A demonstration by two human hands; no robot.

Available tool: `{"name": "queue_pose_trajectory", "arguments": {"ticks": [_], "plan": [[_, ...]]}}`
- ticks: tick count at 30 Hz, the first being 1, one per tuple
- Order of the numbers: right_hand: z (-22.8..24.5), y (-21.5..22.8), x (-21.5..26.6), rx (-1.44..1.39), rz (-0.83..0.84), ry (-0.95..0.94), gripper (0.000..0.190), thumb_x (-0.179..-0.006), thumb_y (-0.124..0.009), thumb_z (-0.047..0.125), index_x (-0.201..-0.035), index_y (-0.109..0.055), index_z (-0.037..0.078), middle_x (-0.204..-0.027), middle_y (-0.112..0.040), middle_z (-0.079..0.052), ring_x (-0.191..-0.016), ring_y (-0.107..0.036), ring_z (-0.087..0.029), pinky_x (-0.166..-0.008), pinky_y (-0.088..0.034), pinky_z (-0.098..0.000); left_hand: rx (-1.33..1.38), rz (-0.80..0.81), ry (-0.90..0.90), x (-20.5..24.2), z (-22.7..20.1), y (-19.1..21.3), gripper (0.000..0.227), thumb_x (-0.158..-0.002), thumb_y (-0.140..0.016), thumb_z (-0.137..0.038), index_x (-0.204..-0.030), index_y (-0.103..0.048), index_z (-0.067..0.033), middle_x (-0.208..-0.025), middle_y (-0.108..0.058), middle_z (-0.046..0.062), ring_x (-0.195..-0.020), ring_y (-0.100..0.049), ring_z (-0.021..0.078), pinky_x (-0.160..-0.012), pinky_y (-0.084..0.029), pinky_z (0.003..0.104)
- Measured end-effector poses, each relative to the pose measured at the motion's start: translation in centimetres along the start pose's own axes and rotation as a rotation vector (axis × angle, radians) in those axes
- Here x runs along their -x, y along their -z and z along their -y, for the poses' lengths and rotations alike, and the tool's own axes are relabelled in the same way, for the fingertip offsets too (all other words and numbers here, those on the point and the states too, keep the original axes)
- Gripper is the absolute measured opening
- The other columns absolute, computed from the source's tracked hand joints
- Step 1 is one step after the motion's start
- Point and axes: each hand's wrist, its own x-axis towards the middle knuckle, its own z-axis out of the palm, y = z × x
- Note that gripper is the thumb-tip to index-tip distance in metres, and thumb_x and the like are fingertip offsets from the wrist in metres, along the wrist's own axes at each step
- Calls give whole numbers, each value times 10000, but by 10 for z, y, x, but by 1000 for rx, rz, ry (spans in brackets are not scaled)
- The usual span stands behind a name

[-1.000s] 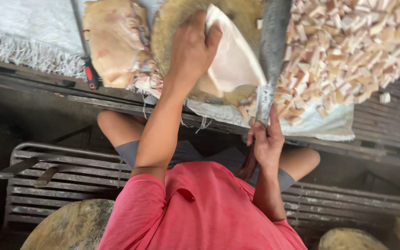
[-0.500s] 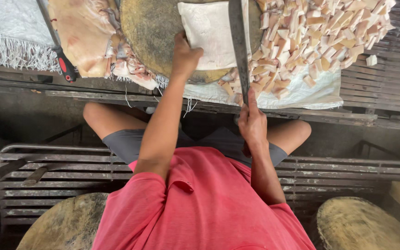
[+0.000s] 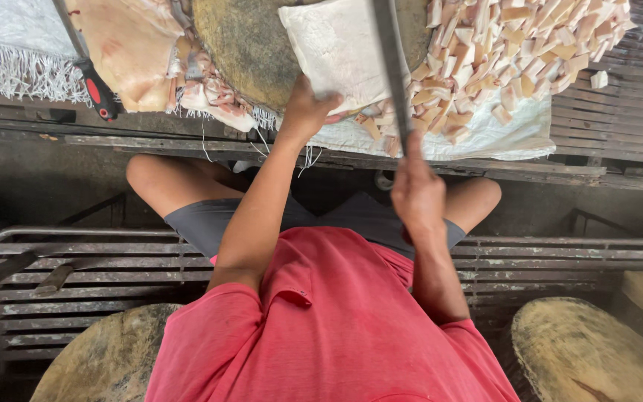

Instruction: The person sits cross-legged on a metal grate and uses a large knife to slice a block of white meat into thin strips on a wooden cutting board. The person repeatedly cuts the meat and pushes the resulting strips onto a white sack to the right.

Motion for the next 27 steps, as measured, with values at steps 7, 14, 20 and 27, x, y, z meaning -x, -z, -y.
{"name": "queue_pose_trajectory", "arguments": {"ticks": [7, 14, 20, 27], "plan": [[0, 31, -5, -536, -785, 80, 655, -1015, -499, 30, -1602, -215, 94, -1226, -705, -223, -541, -565, -189, -416, -484, -307, 28, 20, 16, -7, 12, -3, 720, -871, -720, -44, -1420, -257, 16, -1318, -570, 218, -1140, -711, 309, -757, -648, 386], [-33, -32, 35, 63, 171, -37, 601, -997, -572, 54, -1572, -395, 73, -969, -723, -264, -751, -694, -447, -620, -554, -509, 227, 98, 15, 2, 22, 12, 694, -841, -767, -48, -1414, -380, 11, -1290, -618, 211, -1125, -697, 324, -758, -641, 421], [-44, -18, 32, -15, 238, -134, 617, -998, -601, 54, -1582, -405, 102, -796, -681, -266, -716, -680, -458, -627, -519, -537, 295, 150, 199, -6, 21, 51, 569, -863, -791, -78, -1346, -529, 71, -1242, -689, 250, -1035, -741, 360, -848, -653, 425], [-20, -48, 34, -19, 102, -58, 663, -979, -574, 50, -1602, -352, 84, -923, -708, -258, -757, -689, -461, -644, -551, -533, 244, 197, 93, 31, 32, 33, 564, -876, -766, -105, -1357, -496, 10, -1211, -691, 162, -1008, -757, 261, -816, -651, 403]]}}
